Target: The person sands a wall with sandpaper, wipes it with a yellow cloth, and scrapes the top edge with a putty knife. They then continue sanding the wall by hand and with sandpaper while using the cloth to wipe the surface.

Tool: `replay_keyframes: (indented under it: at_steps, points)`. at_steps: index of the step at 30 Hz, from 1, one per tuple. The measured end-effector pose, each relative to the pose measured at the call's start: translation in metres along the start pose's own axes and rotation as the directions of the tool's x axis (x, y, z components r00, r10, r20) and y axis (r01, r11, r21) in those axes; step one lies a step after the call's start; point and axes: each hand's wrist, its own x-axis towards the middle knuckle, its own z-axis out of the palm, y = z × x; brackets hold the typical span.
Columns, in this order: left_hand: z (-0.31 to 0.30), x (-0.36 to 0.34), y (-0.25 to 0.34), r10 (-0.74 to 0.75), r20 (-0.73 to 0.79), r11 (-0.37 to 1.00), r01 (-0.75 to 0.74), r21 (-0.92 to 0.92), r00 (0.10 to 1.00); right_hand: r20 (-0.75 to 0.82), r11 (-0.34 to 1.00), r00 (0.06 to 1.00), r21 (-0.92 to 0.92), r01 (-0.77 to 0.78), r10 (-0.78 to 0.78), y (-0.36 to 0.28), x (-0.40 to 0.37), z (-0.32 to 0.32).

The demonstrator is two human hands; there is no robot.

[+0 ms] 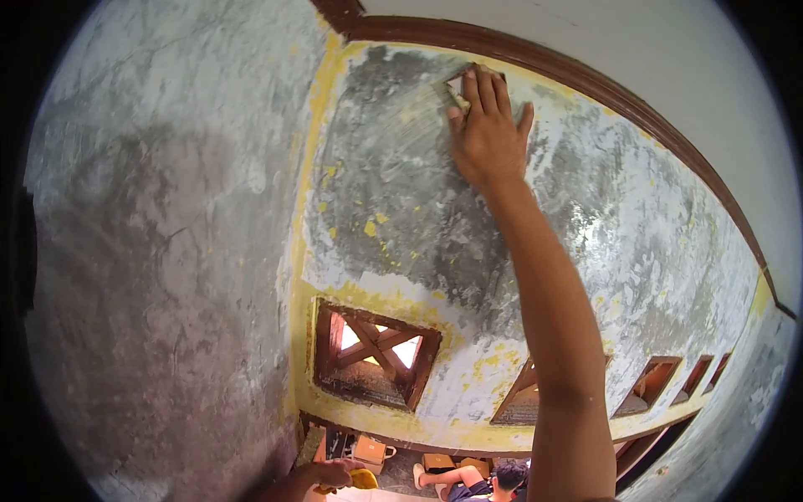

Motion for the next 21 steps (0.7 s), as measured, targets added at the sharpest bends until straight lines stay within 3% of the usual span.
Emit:
replay_keyframes:
  at_steps: [2, 3, 4, 6, 8, 10, 12, 13, 14, 16, 17, 18, 20, 21]
  points:
    - [0.018, -0.002, 0.001, -0.084, -0.091, 0.989, 0.094, 0.112, 0.992, 0.202, 0.994, 0.979, 0.111, 0.009, -0.032, -0.039, -0.023, -0.012]
    - [0.013, 0.001, 0.0, -0.129, 0.0, 0.989, 0.128, 0.071, 0.992, 0.202, 0.968, 0.949, 0.117, 0.222, -0.243, -0.055, -0.041, -0.006]
    - [0.016, -0.001, -0.002, -0.134, -0.01, 0.989, 0.134, 0.062, 0.991, 0.195, 0.966, 0.95, 0.131, 0.222, -0.245, -0.054, -0.042, -0.005]
    - [0.019, -0.005, 0.002, -0.019, -0.085, 0.981, 0.035, 0.19, 0.996, 0.363, 0.903, 0.827, 0.147, 0.404, -0.429, -0.045, -0.032, -0.015]
    - [0.018, -0.012, 0.012, -0.016, -0.09, 0.976, 0.035, 0.215, 0.996, 0.262, 0.962, 0.934, -0.063, 0.265, -0.241, -0.041, -0.001, -0.006]
    - [0.018, -0.033, 0.034, -0.112, -0.054, 0.986, 0.118, 0.119, 0.992, 0.156, 0.985, 0.978, -0.081, 0.153, -0.139, -0.064, -0.003, 0.001]
    - [0.025, -0.033, 0.026, -0.071, -0.094, 0.989, 0.083, 0.124, 0.993, 0.282, 0.938, 0.908, 0.246, 0.244, -0.31, -0.101, -0.037, -0.008]
    - [0.024, -0.038, 0.033, -0.095, -0.079, 0.989, 0.103, 0.109, 0.992, 0.326, 0.868, 0.827, 0.365, 0.337, -0.458, -0.115, -0.062, -0.007]
    - [0.023, -0.041, 0.037, -0.112, -0.069, 0.989, 0.118, 0.092, 0.991, 0.329, 0.865, 0.823, 0.369, 0.34, -0.464, -0.114, -0.067, -0.005]
    - [0.019, -0.031, 0.026, -0.064, -0.092, 0.994, 0.071, 0.078, 0.994, 0.34, 0.727, 0.646, 0.402, 0.557, -0.683, -0.107, -0.061, -0.004]
    - [0.019, -0.023, 0.019, -0.018, -0.098, 0.992, 0.03, 0.12, 0.995, 0.314, 0.825, 0.774, 0.347, 0.445, -0.55, -0.099, -0.044, -0.002]
    - [0.022, -0.019, 0.014, 0.022, -0.09, 0.987, -0.007, 0.164, 0.996, 0.32, 0.915, 0.857, 0.148, 0.376, -0.404, -0.096, -0.025, -0.005]
    - [0.022, -0.03, 0.027, -0.004, -0.084, 0.986, 0.018, 0.166, 0.996, 0.178, 0.941, 0.924, 0.058, 0.332, -0.337, -0.098, -0.021, 0.011]
    - [0.023, -0.027, 0.025, -0.018, -0.09, 0.99, 0.03, 0.137, 0.996, 0.192, 0.943, 0.924, 0.057, 0.327, -0.332, -0.106, -0.037, 0.008]
